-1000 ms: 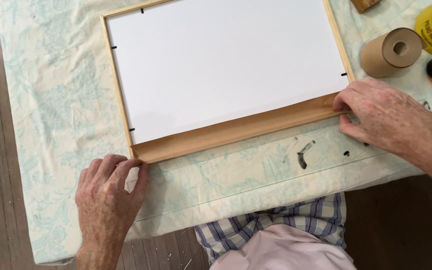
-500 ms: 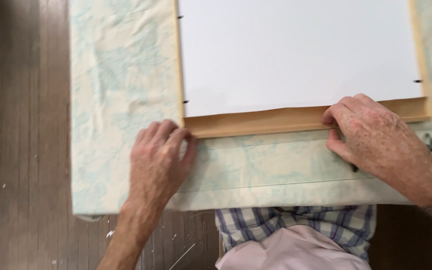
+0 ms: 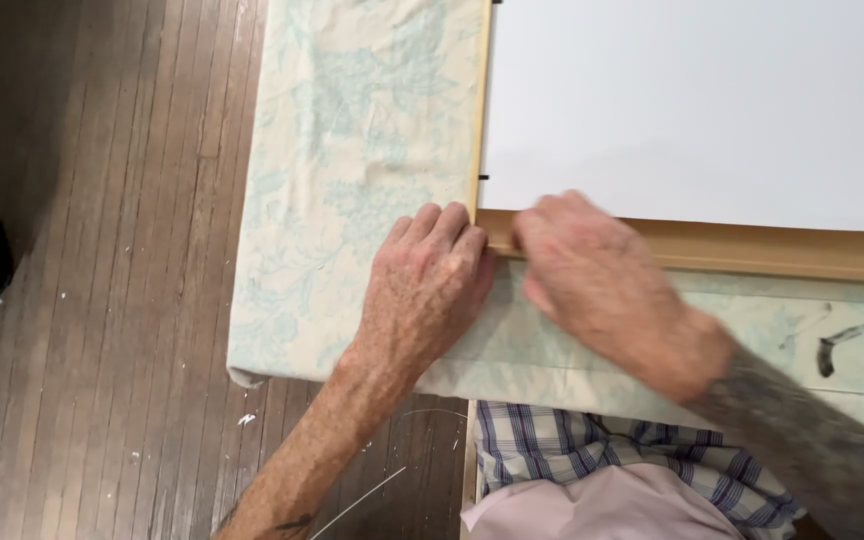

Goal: Applying water-activated paper tape to the back of a picture frame to seal the assembly.

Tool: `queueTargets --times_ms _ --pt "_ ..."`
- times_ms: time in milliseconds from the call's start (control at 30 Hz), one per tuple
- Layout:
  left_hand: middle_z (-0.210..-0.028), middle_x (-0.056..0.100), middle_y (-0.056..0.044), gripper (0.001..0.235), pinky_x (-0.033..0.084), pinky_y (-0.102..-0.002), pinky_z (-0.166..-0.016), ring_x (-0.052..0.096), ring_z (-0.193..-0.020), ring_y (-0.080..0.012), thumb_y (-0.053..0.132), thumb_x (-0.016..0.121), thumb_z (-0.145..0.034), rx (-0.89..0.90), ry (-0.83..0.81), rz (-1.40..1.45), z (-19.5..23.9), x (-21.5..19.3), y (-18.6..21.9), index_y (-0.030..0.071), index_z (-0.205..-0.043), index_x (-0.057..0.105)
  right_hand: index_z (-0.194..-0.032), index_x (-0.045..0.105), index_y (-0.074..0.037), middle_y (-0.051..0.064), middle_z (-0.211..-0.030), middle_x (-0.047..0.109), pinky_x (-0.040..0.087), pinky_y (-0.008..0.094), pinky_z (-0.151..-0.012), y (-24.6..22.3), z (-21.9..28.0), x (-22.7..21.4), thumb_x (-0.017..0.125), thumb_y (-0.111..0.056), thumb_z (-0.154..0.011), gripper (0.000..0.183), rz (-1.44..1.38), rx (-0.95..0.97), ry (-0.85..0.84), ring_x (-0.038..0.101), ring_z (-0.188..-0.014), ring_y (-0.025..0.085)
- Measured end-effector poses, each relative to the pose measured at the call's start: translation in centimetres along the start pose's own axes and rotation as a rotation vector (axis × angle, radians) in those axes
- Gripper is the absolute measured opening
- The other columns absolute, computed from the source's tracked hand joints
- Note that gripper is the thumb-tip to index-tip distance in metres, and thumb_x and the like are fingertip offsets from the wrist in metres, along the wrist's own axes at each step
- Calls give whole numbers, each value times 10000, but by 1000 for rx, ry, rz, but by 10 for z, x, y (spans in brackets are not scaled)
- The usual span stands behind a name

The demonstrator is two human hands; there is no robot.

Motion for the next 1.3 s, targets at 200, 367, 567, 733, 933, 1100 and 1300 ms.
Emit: queueTargets --times_ms 200,367,567,733,933,1100,1300 --pt "-795 578 -36 81 515 -368 -710 637 -810 -251 201 756 -792 -6 -20 29 4 11 -9 149 -811 696 -967 646 -73 85 -876 617 544 348 -837 -8 -12 0 777 -179 -793 242 -36 -2 153 635 -920 241" --pt "-877 617 -33 131 518 -363 -664 578 -768 -212 258 695 -961 65 -183 -164 -7 -7 4 131 -935 686 -979 614 -143 12 -876 605 506 334 -804 55 48 9 772 -325 -845 276 191 47 93 556 -826 173" --pt "-900 635 -1 161 544 -331 -671 602 -784 -177 300 701 -960 75 -206 -313 -7 -8 6 141 -982 688 -1066 653 -164 26 -1052 670 525 333 -976 146 134 -10 651 -236 -960 128 -71 300 -167 630 -980 169" --pt "-882 573 15 148 524 -326 -702 571 -784 -183 276 704 -969 89 -185 -419 -7 -9 9 170 -888 640 -1118 668 -220 -9 -1149 705 525 333 -1050 225 205 3 608 -304 -949 198 -45 397 -243 669 -1080 138" --pt "-878 585 24 141 532 -316 -654 573 -764 -166 286 714 -969 94 -200 -440 -3 -8 8 183 -894 654 -1089 624 -212 -20 -1060 683 619 281 -865 248 231 0 643 -363 -937 215 133 304 -166 670 -964 126" --pt "-846 558 18 165 526 -304 -645 575 -744 -166 224 725 -982 90 -173 -405 -7 -10 7 175 -857 629 -1122 654 -182 -3 -1052 708 564 342 -1034 248 230 2 597 -363 -963 248 183 190 -81 703 -943 163" --pt "-842 570 14 175 519 -319 -626 553 -730 -177 241 721 -982 93 -197 -353 -10 -12 8 164 -855 628 -1082 641 -207 -36 -1029 698 616 271 -865 232 221 -1 705 -351 -882 254 150 295 -110 688 -969 123"
Point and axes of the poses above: each hand's wrist, its own z-axis away from the middle knuckle, its own x-axis out of the palm, y = z × x, the point moved 4 cm from there along -z, towards the middle knuckle
